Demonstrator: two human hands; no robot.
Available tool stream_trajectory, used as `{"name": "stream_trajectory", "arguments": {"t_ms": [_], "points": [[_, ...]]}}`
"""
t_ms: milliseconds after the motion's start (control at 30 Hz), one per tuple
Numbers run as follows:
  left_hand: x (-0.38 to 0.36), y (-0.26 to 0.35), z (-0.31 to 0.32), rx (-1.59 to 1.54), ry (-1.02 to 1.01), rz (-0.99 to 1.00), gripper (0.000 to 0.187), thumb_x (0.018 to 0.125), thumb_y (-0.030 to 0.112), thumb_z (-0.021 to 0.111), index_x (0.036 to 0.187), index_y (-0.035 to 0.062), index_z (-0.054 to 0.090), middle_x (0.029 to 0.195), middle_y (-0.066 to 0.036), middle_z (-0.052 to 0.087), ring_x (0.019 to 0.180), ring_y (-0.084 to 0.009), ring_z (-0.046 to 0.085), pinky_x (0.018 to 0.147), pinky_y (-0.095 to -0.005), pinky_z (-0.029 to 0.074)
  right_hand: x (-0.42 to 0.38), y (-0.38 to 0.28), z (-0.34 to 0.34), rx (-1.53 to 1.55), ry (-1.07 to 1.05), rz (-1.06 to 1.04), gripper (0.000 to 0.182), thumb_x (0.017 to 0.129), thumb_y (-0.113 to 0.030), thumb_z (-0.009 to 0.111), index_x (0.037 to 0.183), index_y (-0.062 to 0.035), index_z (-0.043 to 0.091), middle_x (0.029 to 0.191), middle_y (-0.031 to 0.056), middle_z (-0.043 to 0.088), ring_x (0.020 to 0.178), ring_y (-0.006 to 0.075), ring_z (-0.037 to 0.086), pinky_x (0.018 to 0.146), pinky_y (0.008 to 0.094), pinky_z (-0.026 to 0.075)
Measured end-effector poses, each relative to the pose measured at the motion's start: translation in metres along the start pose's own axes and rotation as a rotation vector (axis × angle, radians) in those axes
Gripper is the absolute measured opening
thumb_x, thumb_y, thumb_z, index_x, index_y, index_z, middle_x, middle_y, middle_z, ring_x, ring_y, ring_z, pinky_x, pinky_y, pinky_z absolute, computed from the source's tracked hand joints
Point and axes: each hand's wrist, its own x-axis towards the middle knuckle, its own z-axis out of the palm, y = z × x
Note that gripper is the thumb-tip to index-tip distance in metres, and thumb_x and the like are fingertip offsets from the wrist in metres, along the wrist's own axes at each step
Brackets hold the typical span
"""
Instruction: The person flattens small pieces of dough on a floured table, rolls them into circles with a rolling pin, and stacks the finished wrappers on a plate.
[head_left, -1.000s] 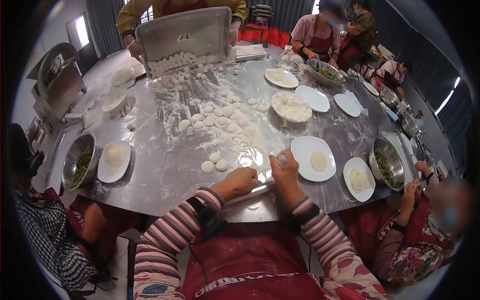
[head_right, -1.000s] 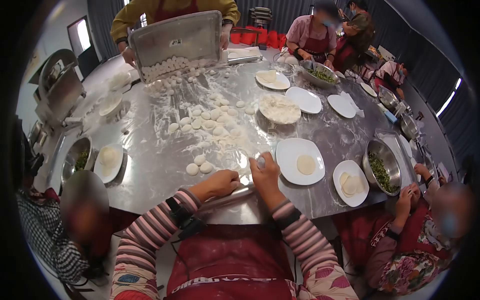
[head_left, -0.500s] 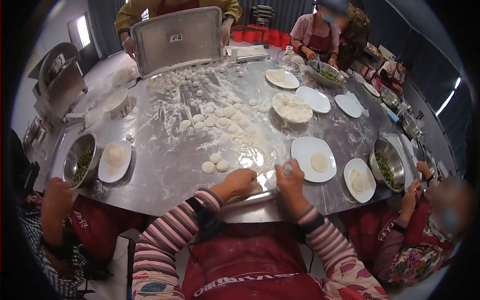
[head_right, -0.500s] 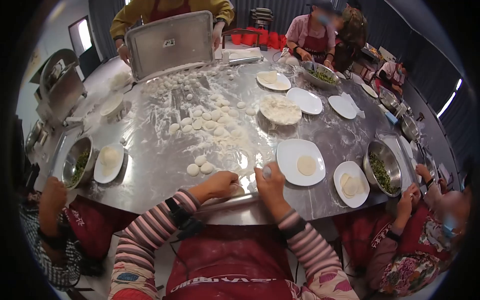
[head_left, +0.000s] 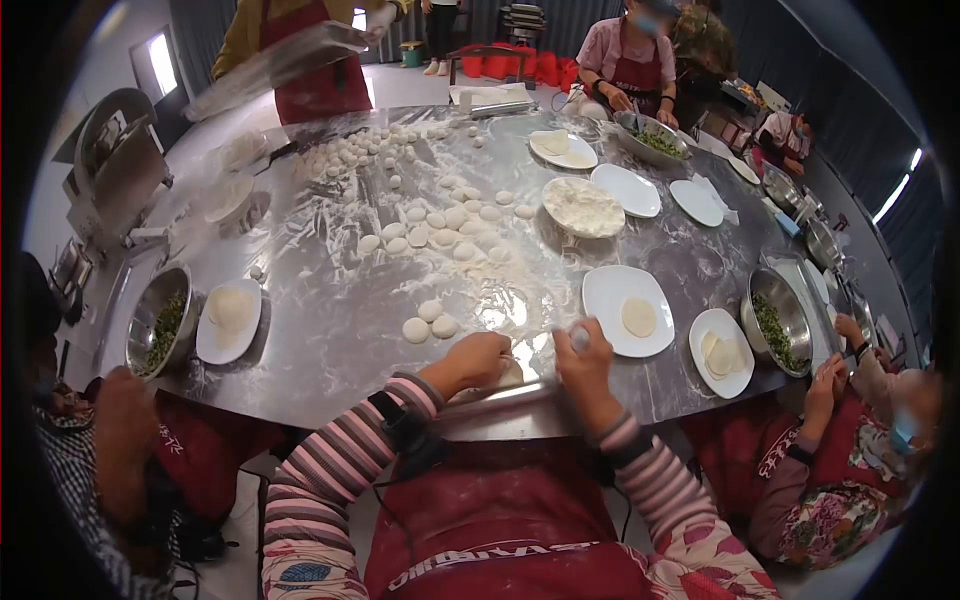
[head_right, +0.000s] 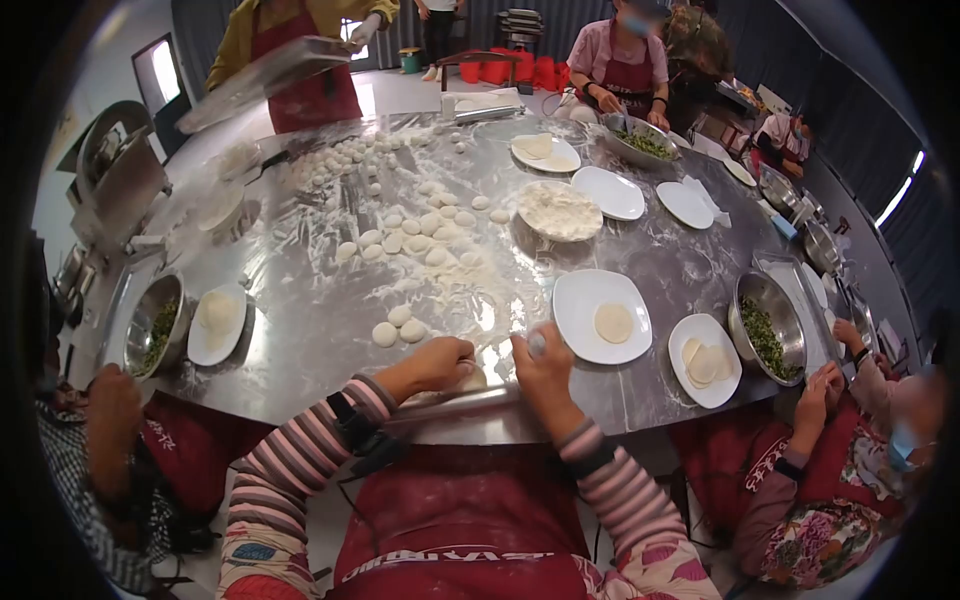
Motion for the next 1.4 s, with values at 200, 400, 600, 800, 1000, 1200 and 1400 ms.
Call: {"name": "stream_trajectory", "arguments": {"t_ms": [200, 400, 600, 800, 1000, 1200, 1400], "points": [[-0.014, -0.013, -0.001, -0.226, 0.001, -0.031, 0.017, 0.083, 0.012, 0.054, 0.091, -0.0009, 0.061, 0.086, -0.018, 0.066, 0.080, -0.0283, 0.062, 0.072, -0.0380, 0.046, -0.023, 0.002, -0.015, 0.088, -0.052, 0.168, 0.020, 0.075, -0.005, 0.070, 0.080, -0.0028, 0.051, 0.070, 0.0125, 0.052, 0.059, 0.0318, 0.055, 0.053, 0.0374, 0.043], [-0.012, -0.009, -0.002, -0.103, 0.110, -0.050, 0.024, 0.085, 0.021, 0.054, 0.090, -0.0012, 0.064, 0.082, -0.020, 0.065, 0.077, -0.0286, 0.063, 0.071, -0.0381, 0.047, 0.036, -0.010, 0.033, -0.019, -0.056, 0.028, 0.019, 0.078, -0.009, 0.069, 0.087, -0.0015, 0.053, 0.073, 0.0175, 0.053, 0.065, 0.0366, 0.056, 0.055, 0.0433, 0.042], [-0.021, -0.004, -0.001, -0.375, 0.001, -0.076, 0.022, 0.082, 0.021, 0.059, 0.088, 0.0005, 0.060, 0.077, -0.011, 0.061, 0.071, -0.0194, 0.057, 0.064, -0.0330, 0.045, -0.030, -0.014, -0.032, -0.139, 0.011, -0.254, 0.022, 0.074, -0.008, 0.073, 0.080, -0.0051, 0.052, 0.061, 0.0123, 0.052, 0.048, 0.0287, 0.054, 0.045, 0.0372, 0.043], [0.073, 0.057, -0.002, -0.895, -0.065, -0.106, 0.024, 0.088, 0.020, 0.059, 0.103, 0.0011, 0.057, 0.090, -0.005, 0.062, 0.081, -0.0141, 0.058, 0.072, -0.0266, 0.047, -0.038, -0.029, -0.042, 0.127, -0.002, -0.009, 0.020, 0.075, -0.006, 0.073, 0.079, -0.0056, 0.053, 0.059, 0.0113, 0.053, 0.047, 0.0230, 0.054, 0.046, 0.0326, 0.043], [0.098, 0.026, -0.049, -0.869, 0.162, -0.145, 0.024, 0.086, 0.019, 0.061, 0.101, 0.0010, 0.058, 0.087, -0.006, 0.063, 0.082, -0.0152, 0.062, 0.070, -0.0278, 0.049, -0.030, -0.031, -0.039, 0.080, -0.004, -0.043, 0.020, 0.074, -0.004, 0.072, 0.078, -0.0063, 0.052, 0.055, 0.0098, 0.050, 0.045, 0.0212, 0.052, 0.043, 0.0324, 0.041], [0.013, -0.054, -0.081, -0.111, 0.294, -0.128, 0.021, 0.073, 0.012, 0.065, 0.092, 0.0027, 0.062, 0.087, -0.013, 0.065, 0.078, -0.0237, 0.063, 0.070, -0.0334, 0.050, -0.030, -0.024, -0.035, 0.137, 0.003, -0.038, 0.022, 0.074, -0.001, 0.070, 0.077, -0.0071, 0.049, 0.052, 0.0055, 0.044, 0.042, 0.0141, 0.044, 0.041, 0.0283, 0.036], [-0.014, -0.053, -0.053, 0.316, 0.244, -0.161, 0.025, 0.068, 0.019, 0.069, 0.090, 0.0082, 0.062, 0.091, -0.017, 0.059, 0.089, -0.0353, 0.058, 0.074, -0.0437, 0.047, -0.038, -0.015, -0.031, 0.197, 0.002, 0.032, 0.021, 0.074, -0.001, 0.070, 0.077, -0.0062, 0.049, 0.053, 0.0066, 0.046, 0.042, 0.0147, 0.046, 0.042, 0.0293, 0.036]]}}
